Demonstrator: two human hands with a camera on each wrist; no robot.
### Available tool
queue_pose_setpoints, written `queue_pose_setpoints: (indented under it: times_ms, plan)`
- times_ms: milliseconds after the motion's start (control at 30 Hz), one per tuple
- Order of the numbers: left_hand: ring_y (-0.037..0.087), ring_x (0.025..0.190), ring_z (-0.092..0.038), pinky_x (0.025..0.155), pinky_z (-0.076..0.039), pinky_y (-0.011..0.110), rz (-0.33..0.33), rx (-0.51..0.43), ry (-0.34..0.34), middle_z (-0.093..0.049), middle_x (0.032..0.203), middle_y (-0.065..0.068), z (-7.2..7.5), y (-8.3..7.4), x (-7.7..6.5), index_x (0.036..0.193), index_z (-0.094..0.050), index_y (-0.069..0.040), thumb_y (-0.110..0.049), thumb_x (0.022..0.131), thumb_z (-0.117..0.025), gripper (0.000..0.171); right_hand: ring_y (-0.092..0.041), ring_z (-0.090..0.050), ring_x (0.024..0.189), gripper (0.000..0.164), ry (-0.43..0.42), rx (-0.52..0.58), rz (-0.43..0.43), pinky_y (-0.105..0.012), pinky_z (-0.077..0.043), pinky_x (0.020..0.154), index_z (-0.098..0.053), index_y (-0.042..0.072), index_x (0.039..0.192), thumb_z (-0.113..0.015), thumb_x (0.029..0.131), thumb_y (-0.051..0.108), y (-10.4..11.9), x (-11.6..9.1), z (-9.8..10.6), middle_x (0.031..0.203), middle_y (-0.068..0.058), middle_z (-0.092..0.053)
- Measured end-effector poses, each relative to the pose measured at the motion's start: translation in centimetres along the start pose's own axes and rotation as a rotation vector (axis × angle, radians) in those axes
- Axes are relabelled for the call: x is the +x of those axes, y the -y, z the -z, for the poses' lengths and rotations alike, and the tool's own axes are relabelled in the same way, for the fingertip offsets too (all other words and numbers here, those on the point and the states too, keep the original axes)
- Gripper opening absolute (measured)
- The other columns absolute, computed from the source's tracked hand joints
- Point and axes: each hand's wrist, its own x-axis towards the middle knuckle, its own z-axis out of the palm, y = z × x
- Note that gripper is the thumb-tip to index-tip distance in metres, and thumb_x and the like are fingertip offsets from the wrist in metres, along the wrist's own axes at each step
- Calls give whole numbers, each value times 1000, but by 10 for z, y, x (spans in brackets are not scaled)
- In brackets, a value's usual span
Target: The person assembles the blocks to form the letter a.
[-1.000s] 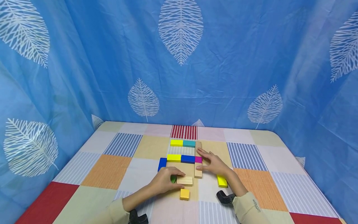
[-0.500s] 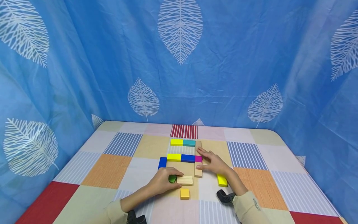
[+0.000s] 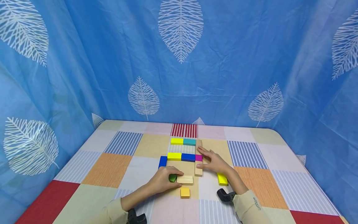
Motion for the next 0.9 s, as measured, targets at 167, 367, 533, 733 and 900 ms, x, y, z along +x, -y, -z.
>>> queue_pose_setpoints:
  times_ms: [167,367,533,733,900]
  plan:
    - [3,89,-59,80,-47,20,-22,-6,-14,-68,95,-7,0,2,0,103,-71,-13,-25,72,-80,34,-45,-12,134,81,2,0,-3,-65,-8,102,-35,24,143,-70,75,49,0,1,1,150,0,-25]
    - [3,93,-58,82,-46,20,-24,-15,10,-67,99,-8,4,4,0,107,-70,-14,-29,72,-79,39,-46,-12,134,82,2,-12,-20,-66,-8,100,-34,25,144,-70,75,51,2,3,1,150,0,-25]
    - [6,102,-57,88,-45,23,-47,-66,56,-64,109,-7,23,12,-1,116,-65,-13,-34,73,-78,49,-45,-13,134,81,-4,-8,3,-64,-8,103,-36,21,143,-71,75,49,2,4,-1,149,-3,-26]
    - [7,104,-57,92,-44,31,-61,-97,74,-64,111,-6,47,31,-8,117,-64,-11,-30,72,-79,51,-46,-13,134,81,3,-13,-8,-65,-9,101,-35,23,143,-70,75,50,1,3,-2,149,-3,-25]
    - [4,103,-57,91,-44,26,-99,-122,110,-65,110,-6,49,39,-12,114,-66,-10,-28,73,-79,46,-44,-12,134,82,3,-10,-31,-65,-8,102,-35,24,143,-71,74,51,1,1,-1,149,0,-25]
